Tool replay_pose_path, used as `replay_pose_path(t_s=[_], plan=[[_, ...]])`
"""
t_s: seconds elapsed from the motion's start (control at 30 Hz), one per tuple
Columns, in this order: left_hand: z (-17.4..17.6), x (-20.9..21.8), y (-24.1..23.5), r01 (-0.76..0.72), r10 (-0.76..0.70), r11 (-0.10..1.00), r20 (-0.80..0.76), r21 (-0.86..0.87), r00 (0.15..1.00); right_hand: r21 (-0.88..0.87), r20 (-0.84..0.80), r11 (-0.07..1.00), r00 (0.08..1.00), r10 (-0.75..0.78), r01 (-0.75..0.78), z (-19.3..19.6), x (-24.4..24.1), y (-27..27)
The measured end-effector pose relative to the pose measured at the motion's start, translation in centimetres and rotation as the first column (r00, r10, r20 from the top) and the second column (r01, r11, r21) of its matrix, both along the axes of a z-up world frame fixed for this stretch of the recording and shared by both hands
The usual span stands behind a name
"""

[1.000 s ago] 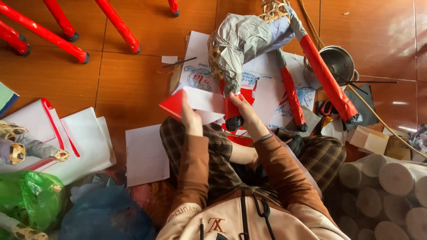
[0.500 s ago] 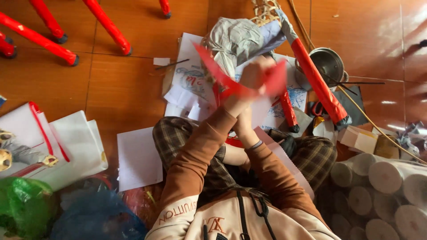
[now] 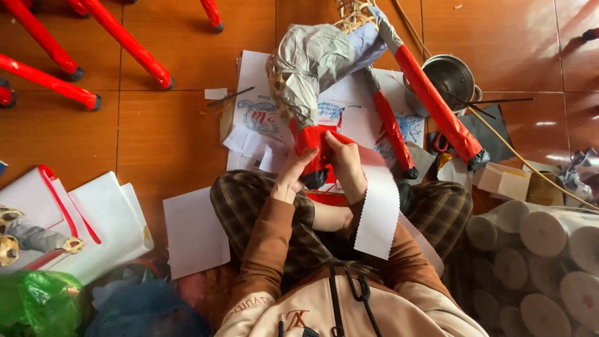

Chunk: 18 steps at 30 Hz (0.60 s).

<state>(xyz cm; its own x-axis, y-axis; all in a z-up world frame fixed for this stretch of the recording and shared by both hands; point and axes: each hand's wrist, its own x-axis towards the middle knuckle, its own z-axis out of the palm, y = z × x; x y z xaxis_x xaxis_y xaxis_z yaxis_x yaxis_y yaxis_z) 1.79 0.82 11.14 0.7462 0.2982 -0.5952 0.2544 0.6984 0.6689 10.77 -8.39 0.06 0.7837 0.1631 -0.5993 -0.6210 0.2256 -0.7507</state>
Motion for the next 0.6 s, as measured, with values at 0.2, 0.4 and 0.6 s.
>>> replay_pose_path(t_s=[0.2, 0.4, 0.6], plan=[[-5.1, -0.6, -0.7, -0.059, 0.061, 0.997, 0.031, -0.054, 0.998, 0.114, 0.069, 0.993, 0.997, -0.018, 0.010, 4.6, 0.8, -1.5], [-3.0, -0.9, -1.5, -0.077, 0.077, 0.997, 0.004, 0.013, 0.997, 0.033, 0.294, 0.979, 0.934, -0.204, 0.203, 8.8, 7.2, -8.4], [-3.6, -1.0, -1.8, -0.083, 0.089, 0.991, -0.053, 0.107, 0.995, -0.130, 0.585, 0.897, 0.763, -0.274, 0.422, 12.2, 11.8, -17.8]])
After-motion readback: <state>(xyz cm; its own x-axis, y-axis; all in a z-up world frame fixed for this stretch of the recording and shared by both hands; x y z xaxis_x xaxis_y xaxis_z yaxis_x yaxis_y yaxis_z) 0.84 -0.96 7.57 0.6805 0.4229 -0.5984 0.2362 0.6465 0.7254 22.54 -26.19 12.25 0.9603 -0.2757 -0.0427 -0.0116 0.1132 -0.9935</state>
